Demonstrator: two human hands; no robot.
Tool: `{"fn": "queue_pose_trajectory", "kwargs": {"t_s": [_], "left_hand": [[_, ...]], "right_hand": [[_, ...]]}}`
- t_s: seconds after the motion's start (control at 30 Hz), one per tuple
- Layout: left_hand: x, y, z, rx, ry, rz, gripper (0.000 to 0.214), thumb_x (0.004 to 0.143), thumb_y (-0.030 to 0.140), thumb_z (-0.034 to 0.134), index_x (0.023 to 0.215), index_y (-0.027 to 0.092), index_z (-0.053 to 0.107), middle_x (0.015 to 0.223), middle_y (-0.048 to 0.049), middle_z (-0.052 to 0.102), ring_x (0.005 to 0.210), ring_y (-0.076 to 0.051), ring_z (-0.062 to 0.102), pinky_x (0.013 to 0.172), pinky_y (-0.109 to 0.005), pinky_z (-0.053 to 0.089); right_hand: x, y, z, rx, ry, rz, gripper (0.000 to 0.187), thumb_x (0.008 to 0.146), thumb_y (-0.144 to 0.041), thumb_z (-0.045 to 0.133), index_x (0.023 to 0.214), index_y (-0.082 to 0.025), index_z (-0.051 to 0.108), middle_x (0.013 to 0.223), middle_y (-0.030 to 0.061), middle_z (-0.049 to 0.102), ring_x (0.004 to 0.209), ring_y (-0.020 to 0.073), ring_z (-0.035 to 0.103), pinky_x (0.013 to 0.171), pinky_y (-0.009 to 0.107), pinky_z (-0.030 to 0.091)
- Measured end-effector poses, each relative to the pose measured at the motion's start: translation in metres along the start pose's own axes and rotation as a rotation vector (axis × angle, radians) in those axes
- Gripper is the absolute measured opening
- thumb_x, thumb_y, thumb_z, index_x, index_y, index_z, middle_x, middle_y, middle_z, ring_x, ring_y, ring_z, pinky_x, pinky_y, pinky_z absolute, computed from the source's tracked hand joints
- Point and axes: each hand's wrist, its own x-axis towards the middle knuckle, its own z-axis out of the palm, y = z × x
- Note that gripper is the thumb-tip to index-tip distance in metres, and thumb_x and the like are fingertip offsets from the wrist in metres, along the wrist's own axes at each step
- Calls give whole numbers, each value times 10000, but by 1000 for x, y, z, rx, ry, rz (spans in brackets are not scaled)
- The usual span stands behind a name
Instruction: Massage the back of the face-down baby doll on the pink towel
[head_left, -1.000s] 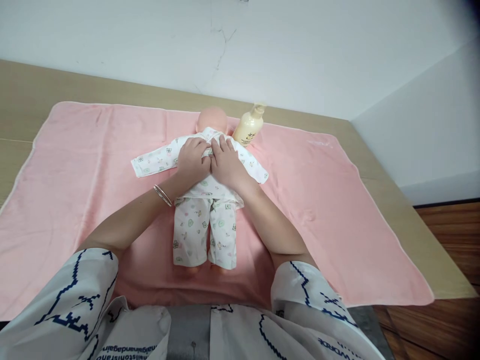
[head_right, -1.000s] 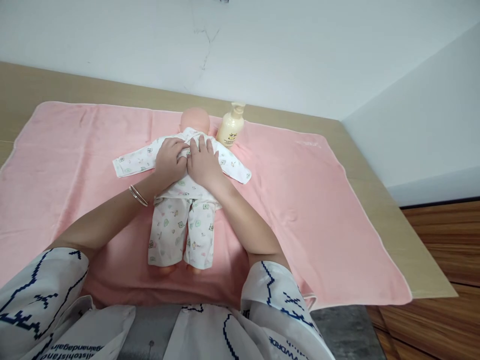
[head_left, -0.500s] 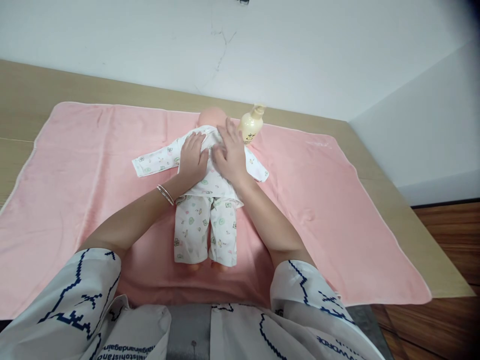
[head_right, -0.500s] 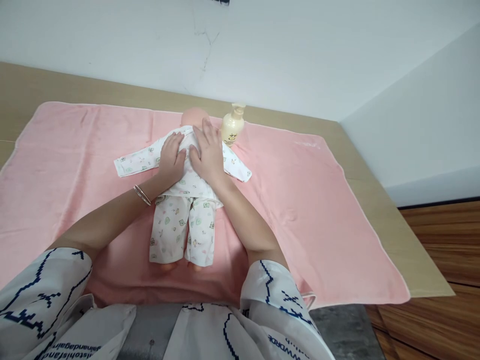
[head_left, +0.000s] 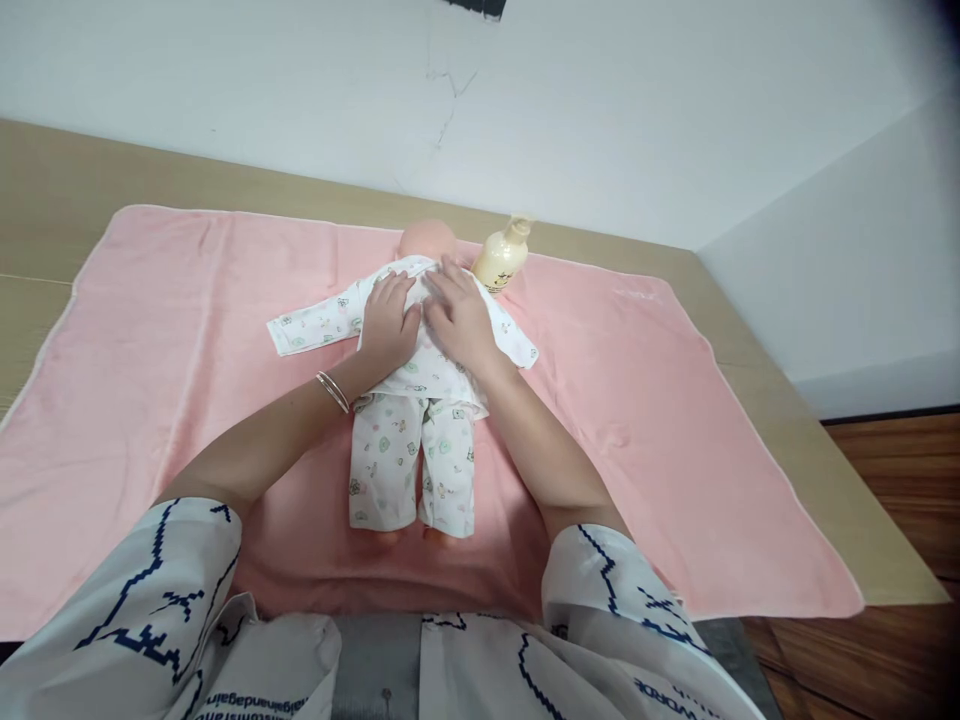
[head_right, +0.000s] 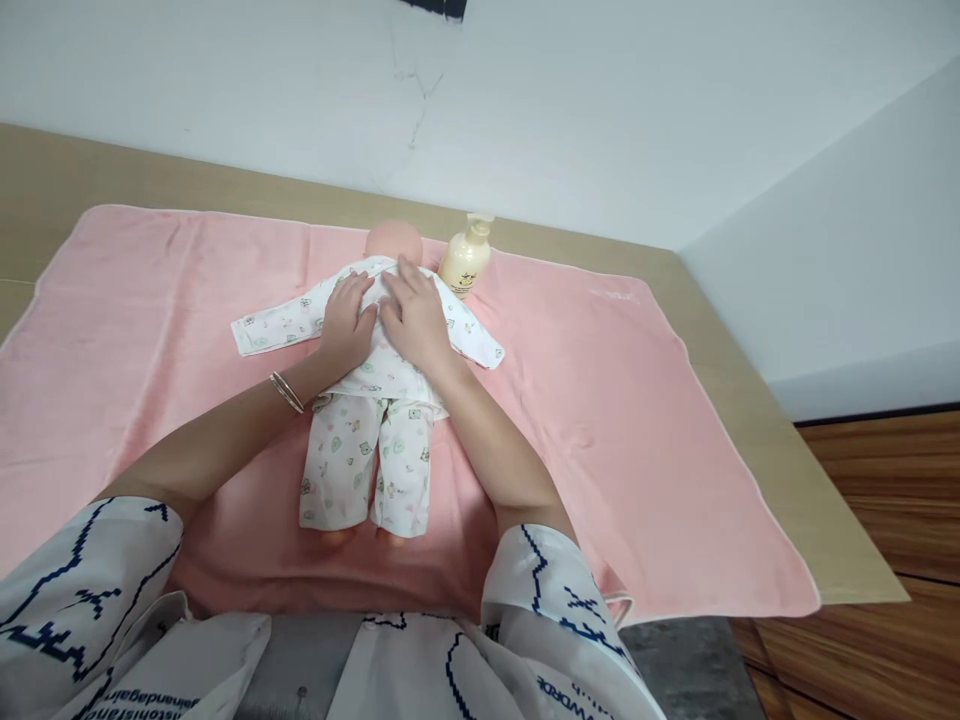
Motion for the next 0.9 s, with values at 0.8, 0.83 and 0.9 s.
{"fn": "queue_pose_trajectory", "kwargs": {"t_s": [0.8,0.83,0.9], "left_hand": [[121,76,5,-1350,-400,-840,577,1051,451,220,1523,143,346,1554,-167,468,1471,-247,455,1216,-439,381],[128,78,7,-1429,-410,-924,596,1040,451,249,1529,121,336,1558,-184,461,1471,-249,454,1213,-419,385],[137,81,11,-1524,-391,-1014,608,1029,442,278,1544,120,319,1571,-187,446,1471,-246,455,1205,-406,395]], "right_hand": [[39,106,-40,-32,174,56,726,1016,-279,287,1636,-215,-85,1734,74,3,1602,268,-6,1281,621,79],[40,108,-39,-20,182,30,715,1010,-259,274,1637,-217,-68,1734,73,19,1603,258,-8,1282,620,72],[41,111,-39,-7,187,-10,706,986,-213,270,1639,-189,2,1728,96,80,1604,254,11,1283,621,67]]}}
